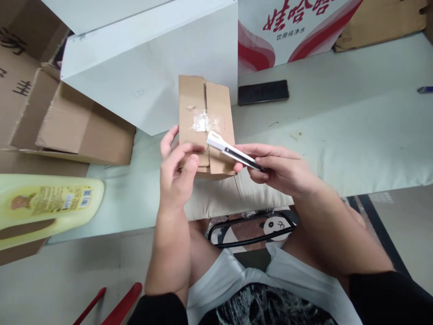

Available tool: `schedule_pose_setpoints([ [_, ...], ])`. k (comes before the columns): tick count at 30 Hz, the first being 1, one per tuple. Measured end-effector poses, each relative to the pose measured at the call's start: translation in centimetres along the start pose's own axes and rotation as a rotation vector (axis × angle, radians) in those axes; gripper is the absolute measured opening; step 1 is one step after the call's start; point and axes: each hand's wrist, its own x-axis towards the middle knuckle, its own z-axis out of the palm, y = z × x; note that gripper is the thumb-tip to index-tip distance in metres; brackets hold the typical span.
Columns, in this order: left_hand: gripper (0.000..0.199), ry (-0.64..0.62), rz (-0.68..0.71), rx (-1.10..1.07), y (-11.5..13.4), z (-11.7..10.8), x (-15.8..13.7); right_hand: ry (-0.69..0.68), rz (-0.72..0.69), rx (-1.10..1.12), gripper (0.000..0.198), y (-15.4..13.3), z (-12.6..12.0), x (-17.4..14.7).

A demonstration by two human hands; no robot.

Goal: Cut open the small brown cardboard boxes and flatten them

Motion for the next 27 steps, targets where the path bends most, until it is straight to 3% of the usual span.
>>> schedule_pose_setpoints([
  [3, 0.052, -0.036, 0.051, -0.016, 0.1, -0.1, -0.1, -0.010, 0.033, -0.052, 0.043, -0.2, 0.2, -0.2],
  [8, 0.051, -0.083, 0.071, 0.068, 0.7, -0.3, -0.1, -0.047, 0.008, -0.148, 0.039, -0.7, 0.3, -0.7],
  [13, 0.046, -0.038, 0.032, 0.062, 0.7, -0.1, 0.0, -0.108, -0.096, -0.133, 0.033, -0.5, 0.2, -1.0],
  [19, 0.044, -0.062, 0.016, 0.048, 0.9, -0.1, 0.2, 0.026, -0.262, 0.021, 0.038, 0.9, 0.7, 0.1],
  [23, 0.039, -0.149, 0.075, 0.023, 1.4, -0.1, 0.1, 0.132, -0.275, 0.030, 0.032, 1.6, 1.1, 1.0],
  [27, 0.037, -0.152, 0.083, 0.004, 1.5, 0.1, 0.1, 0.214, -0.294, -0.045, 0.036, 1.9, 1.4, 1.3],
])
